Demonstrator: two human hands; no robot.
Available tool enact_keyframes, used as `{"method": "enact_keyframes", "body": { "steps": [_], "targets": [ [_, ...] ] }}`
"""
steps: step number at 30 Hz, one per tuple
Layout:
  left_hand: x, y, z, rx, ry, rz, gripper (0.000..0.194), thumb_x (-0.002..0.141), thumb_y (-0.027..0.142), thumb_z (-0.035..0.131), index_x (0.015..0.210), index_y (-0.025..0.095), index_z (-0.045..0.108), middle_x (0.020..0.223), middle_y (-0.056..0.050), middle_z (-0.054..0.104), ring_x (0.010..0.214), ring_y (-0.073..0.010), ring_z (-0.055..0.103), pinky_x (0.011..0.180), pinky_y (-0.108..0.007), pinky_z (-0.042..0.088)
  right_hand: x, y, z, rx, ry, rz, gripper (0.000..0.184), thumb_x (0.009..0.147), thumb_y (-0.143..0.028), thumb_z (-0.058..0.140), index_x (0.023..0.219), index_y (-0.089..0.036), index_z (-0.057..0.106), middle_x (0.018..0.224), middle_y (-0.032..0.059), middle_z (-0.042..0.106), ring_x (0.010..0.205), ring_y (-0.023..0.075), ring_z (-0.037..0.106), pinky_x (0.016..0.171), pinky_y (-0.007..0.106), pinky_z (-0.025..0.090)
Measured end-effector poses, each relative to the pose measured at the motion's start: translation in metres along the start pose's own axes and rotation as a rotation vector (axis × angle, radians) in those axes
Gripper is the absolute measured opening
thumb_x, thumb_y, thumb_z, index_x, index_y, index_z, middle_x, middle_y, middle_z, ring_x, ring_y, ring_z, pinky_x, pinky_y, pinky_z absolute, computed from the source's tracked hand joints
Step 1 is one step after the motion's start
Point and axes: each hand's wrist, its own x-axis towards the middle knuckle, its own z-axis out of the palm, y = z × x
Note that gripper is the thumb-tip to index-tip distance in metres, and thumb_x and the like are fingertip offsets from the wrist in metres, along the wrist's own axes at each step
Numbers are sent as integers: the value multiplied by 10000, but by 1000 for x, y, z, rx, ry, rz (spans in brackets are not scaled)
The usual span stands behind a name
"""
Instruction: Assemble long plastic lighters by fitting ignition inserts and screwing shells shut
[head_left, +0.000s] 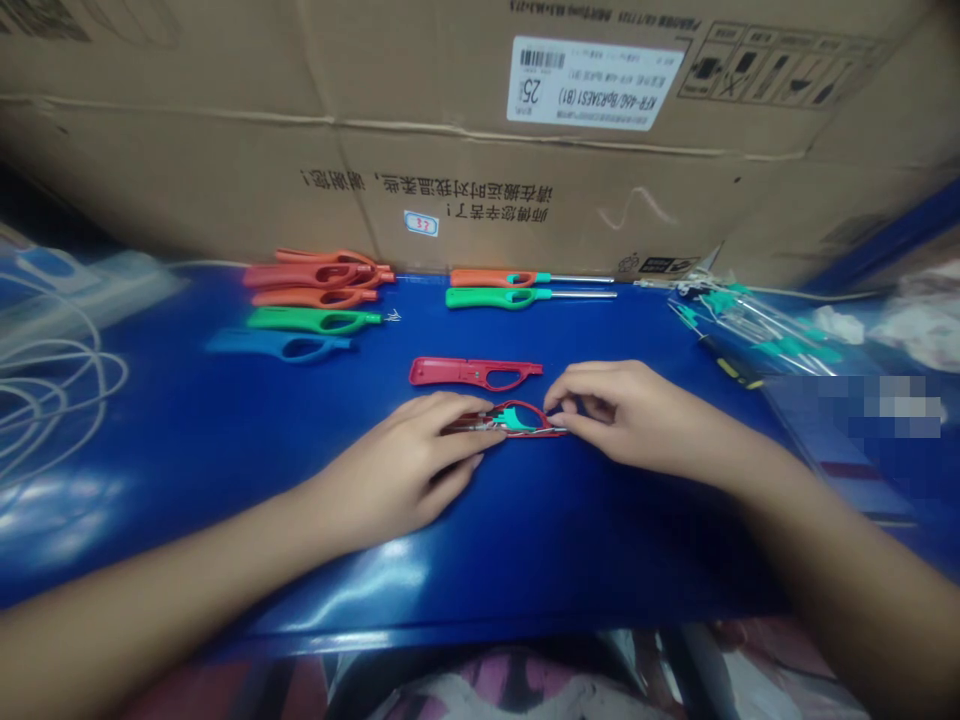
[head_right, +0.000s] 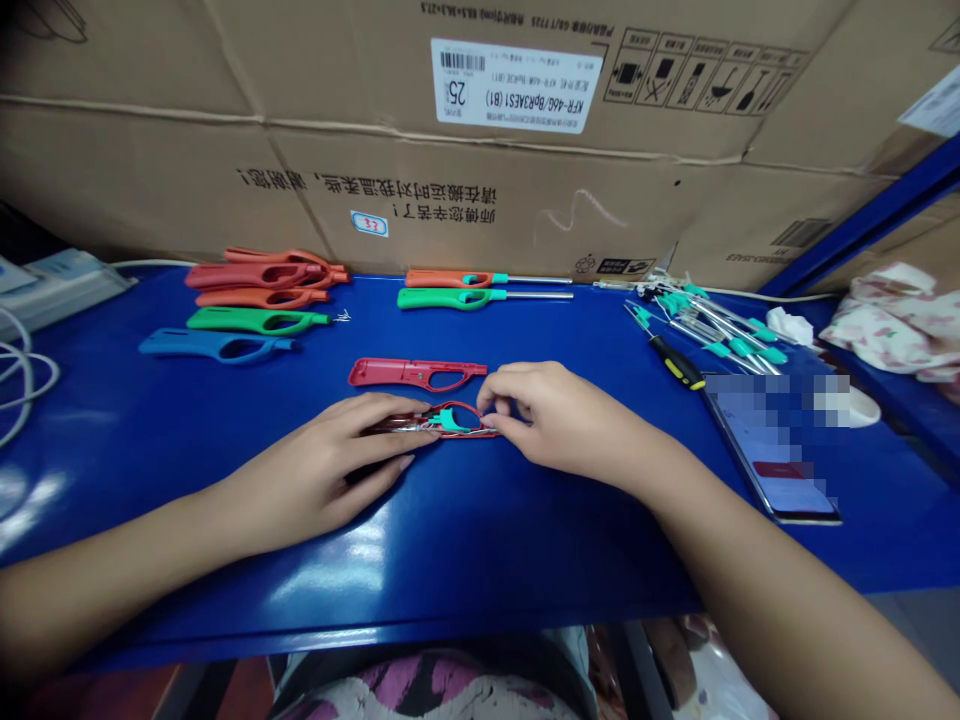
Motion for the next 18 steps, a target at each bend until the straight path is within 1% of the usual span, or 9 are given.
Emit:
{"method": "enact_keyframes", "body": {
  "steps": [2,4,7,10,18],
  "targets": [
    [0,0,0,-2,5,3,423,985,168,503,1377,285,609,1394,-103,577,1292,-271,541,1071,-492,489,0,1,-4,-52,-1,43,88,898,-211,623,913,-212,710,798,3,668,684,126,554,610,257,369],
    [0,0,1,-5,10,3,421,984,172,507,1377,283,609,1394,-104,577,1293,-273,541,1071,-495,487,0,2,-5,-71,-29,82,80,891,-241,638,892,-220,715,824,8,687,706,134,565,609,259,359],
    [0,-1,2,-13,11,-3,406,986,179,505,1366,270,617,1390,-102,584,1290,-271,544,1073,-493,485,2,5,-3,-52,-87,128,109,899,-274,631,868,-222,721,837,11,703,696,135,564,602,256,362],
    [0,-2,2,-27,8,-10,394,990,183,501,1358,262,619,1391,-96,584,1290,-260,544,1079,-481,479,3,5,-1,-26,-117,174,132,906,-284,620,851,-222,722,814,4,701,660,128,543,595,253,370],
    [2,-2,2,-37,35,-10,380,989,186,500,1349,244,609,1370,-101,578,1285,-250,535,1079,-460,475,3,3,0,0,-113,197,117,890,-250,632,824,-208,718,770,5,682,642,128,534,597,253,378]
  ]
}}
